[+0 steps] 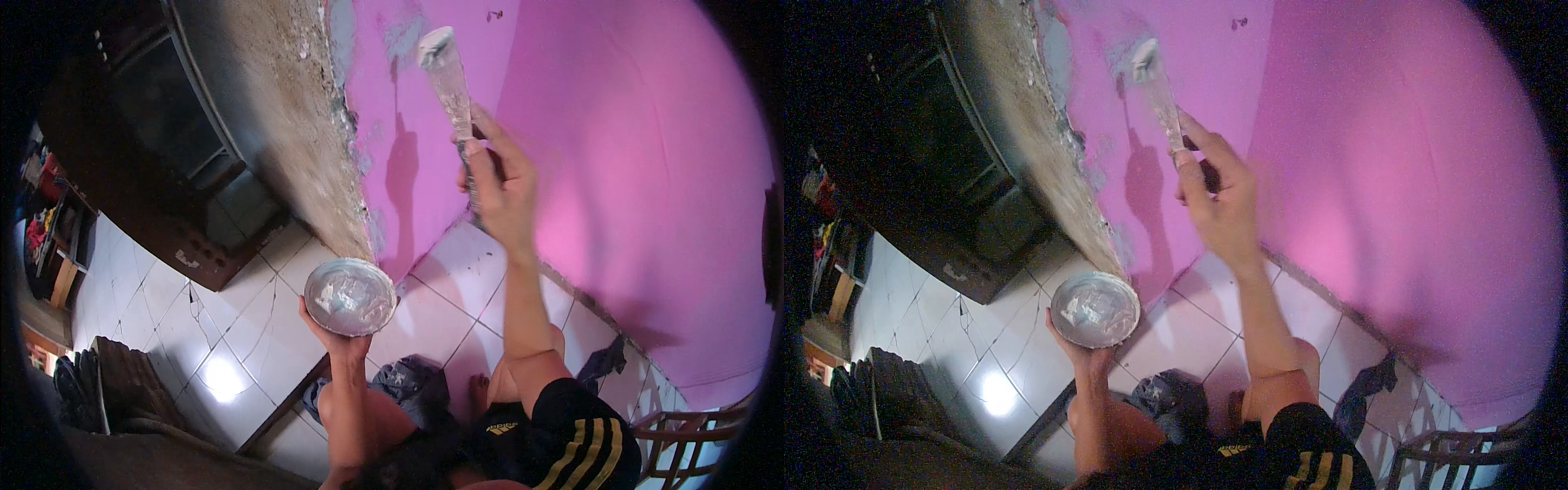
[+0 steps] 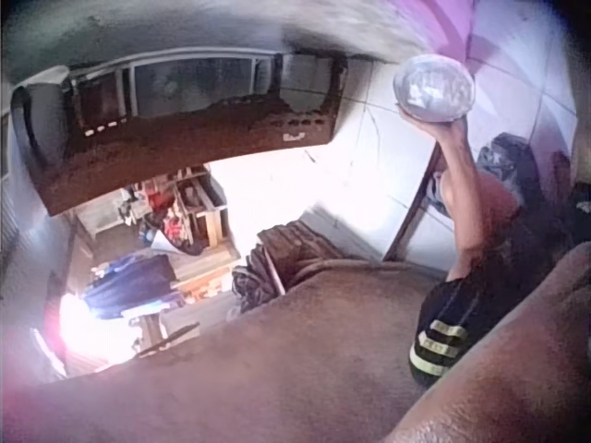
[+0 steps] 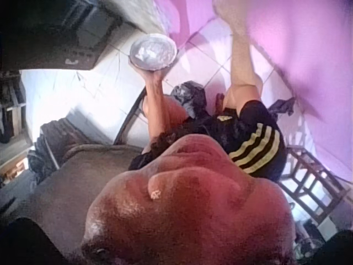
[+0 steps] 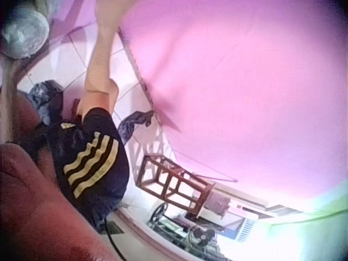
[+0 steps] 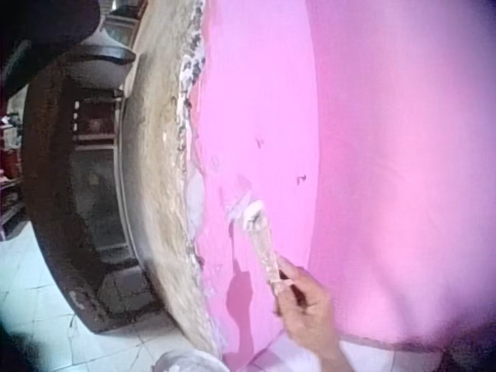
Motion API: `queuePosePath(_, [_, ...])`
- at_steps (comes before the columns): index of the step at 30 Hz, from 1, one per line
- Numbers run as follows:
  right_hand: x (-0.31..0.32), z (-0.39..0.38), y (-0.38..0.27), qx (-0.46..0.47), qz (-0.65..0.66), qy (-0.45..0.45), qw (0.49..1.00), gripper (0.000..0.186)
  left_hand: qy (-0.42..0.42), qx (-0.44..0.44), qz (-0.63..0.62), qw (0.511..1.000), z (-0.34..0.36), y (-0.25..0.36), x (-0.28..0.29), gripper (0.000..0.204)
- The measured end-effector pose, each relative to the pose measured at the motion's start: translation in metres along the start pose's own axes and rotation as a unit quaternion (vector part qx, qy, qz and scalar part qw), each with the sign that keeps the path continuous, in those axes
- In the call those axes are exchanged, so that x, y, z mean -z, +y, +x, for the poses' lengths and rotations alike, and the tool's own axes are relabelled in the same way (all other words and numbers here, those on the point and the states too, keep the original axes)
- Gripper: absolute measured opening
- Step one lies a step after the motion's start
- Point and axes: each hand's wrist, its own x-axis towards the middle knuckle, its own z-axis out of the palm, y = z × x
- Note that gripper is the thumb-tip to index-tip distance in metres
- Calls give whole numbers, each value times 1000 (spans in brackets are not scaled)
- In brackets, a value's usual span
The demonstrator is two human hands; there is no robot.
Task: The person applies putty to a damaged section of a pink wall using a putty knife, scooping the material from a small metal bowl.
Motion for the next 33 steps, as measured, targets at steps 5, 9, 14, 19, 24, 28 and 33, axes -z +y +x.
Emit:
queuePosePath(5, [-54,7,81,70,36,113,991,36,-5,-17,13,1000,-9,6,-6,77])
queuePosePath(9, [-68,32,98,214,-51,181,959,32,-7,-14,-2,1000,-11,5,-7,75])
queuePosePath(14, [-71,50,92,252,-146,198,936,32,8,-9,-9,1000,-13,6,-13,75])
queuePosePath(19, [-69,56,91,253,-185,204,927,33,7,-25,12,1000,-16,5,-19,76])
queuePosePath(24, [-63,64,97,269,-209,208,917,36,8,-17,1,1000,-17,3,-18,76])
queuePosePath(28, [-58,71,97,275,-219,207,913,39,3,-27,3,1000,-16,4,-16,76])
queuePosePath(33, [-52,74,99,276,-227,194,914,41,14,-35,11,999,-18,3,-21,76])
